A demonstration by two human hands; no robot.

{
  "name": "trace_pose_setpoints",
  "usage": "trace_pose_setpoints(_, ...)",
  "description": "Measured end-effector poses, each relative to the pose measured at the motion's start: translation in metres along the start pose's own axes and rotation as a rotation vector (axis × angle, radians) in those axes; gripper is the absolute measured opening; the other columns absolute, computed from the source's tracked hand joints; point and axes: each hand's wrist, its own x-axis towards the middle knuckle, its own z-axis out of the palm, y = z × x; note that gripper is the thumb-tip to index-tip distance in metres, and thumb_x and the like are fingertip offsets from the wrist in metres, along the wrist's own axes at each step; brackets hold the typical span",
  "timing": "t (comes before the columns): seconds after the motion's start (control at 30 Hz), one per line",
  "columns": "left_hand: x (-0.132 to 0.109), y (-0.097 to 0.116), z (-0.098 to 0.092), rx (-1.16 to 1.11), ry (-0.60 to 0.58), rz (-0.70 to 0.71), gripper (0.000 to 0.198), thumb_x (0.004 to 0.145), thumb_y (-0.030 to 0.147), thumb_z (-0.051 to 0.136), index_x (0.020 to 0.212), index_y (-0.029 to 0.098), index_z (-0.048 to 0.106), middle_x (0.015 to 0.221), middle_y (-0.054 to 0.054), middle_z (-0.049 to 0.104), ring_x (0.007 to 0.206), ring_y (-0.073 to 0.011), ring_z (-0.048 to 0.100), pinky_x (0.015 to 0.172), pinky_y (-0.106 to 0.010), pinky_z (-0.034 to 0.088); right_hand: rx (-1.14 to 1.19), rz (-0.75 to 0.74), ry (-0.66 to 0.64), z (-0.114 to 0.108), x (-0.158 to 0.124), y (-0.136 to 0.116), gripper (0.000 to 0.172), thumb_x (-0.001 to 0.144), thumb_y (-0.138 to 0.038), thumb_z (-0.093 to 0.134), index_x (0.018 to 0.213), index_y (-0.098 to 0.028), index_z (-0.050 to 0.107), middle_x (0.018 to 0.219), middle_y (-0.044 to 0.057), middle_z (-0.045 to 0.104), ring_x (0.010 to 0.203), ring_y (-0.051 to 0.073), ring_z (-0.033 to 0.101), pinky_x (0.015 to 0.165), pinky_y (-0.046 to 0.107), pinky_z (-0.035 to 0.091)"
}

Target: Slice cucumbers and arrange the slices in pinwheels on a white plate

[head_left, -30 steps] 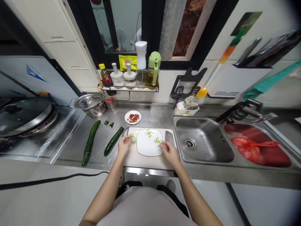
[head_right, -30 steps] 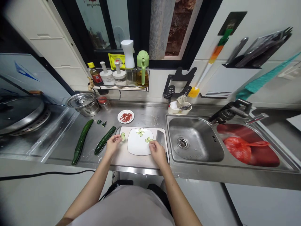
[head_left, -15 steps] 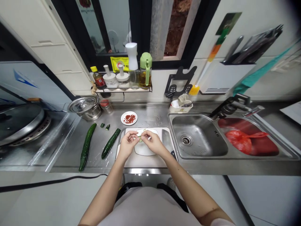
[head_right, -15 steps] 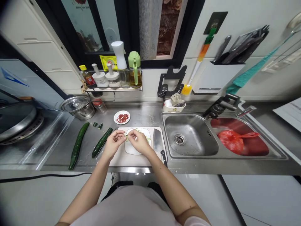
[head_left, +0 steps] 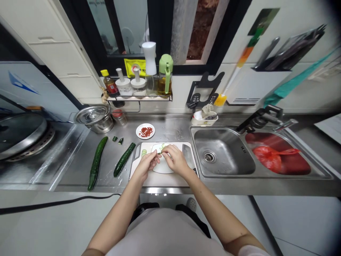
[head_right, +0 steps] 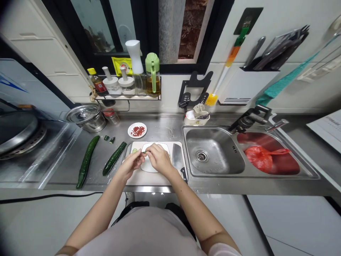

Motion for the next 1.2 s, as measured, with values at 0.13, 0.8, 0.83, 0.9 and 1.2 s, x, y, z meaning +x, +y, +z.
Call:
trace_pose_setpoints(0.13,0.002,0.002,0.002,-0.112,-0.018,-0.024,0.044,0.062,0.050,0.080,0.080,0.014,0.062,0.067,0.002,0.056,0.048,-0.0023,0.039,0.040,-0.016,0.014,-0.036,-0.050,-0.018,-0.001,-0.002,0.002,0.019,0.098,-0.028,0.043,0.094,-0.022,0.060,0.092,0.006,0.064,0.089,0.020,0.054,0.081,0.033,0.041)
trace_pose_setpoints(0.8,0.019,-0.009,0.005,-0.076,0.115,0.277,0.033,0.055,0.029,0.084,0.080,0.014,0.067,0.068,0.002,0.064,0.064,-0.0081,0.057,0.067,-0.021,0.042,0.297,0.366,0.025,0.012,-0.005,0.010,0.010,0.082,-0.026,0.055,0.079,-0.019,0.062,0.074,0.000,0.063,0.069,0.012,0.055,0.064,0.023,0.040)
trace_pose_setpoints(0.83,0.020,-0.010,0.005,-0.072,0.114,0.276,0.033,0.056,0.029,0.084,0.080,0.014,0.067,0.068,0.002,0.064,0.064,-0.0081,0.057,0.067,-0.021,0.042,0.324,0.394,0.027,0.013,-0.005,0.011,0.010,0.081,-0.027,0.056,0.078,-0.019,0.062,0.074,0.000,0.063,0.068,0.012,0.055,0.063,0.023,0.040)
trace_pose_setpoints(0.9,0.022,-0.012,0.004,-0.064,0.112,0.273,0.034,0.056,0.029,0.084,0.081,0.015,0.067,0.069,0.002,0.064,0.064,-0.0082,0.057,0.067,-0.021,0.042,0.371,0.441,0.024,0.015,-0.006,0.013,0.011,0.080,-0.028,0.057,0.077,-0.019,0.062,0.073,0.000,0.064,0.066,0.012,0.055,0.063,0.023,0.041)
trace_pose_setpoints(1.2,0.039,-0.043,-0.005,0.045,0.043,0.126,0.041,0.053,0.029,0.082,0.086,0.015,0.064,0.064,0.004,0.061,0.060,-0.0082,0.055,0.063,-0.021,0.041,0.351,0.541,-0.153,0.028,-0.029,0.047,0.010,0.076,-0.023,0.057,0.073,-0.017,0.064,0.067,-0.001,0.063,0.064,0.012,0.055,0.062,0.022,0.042)
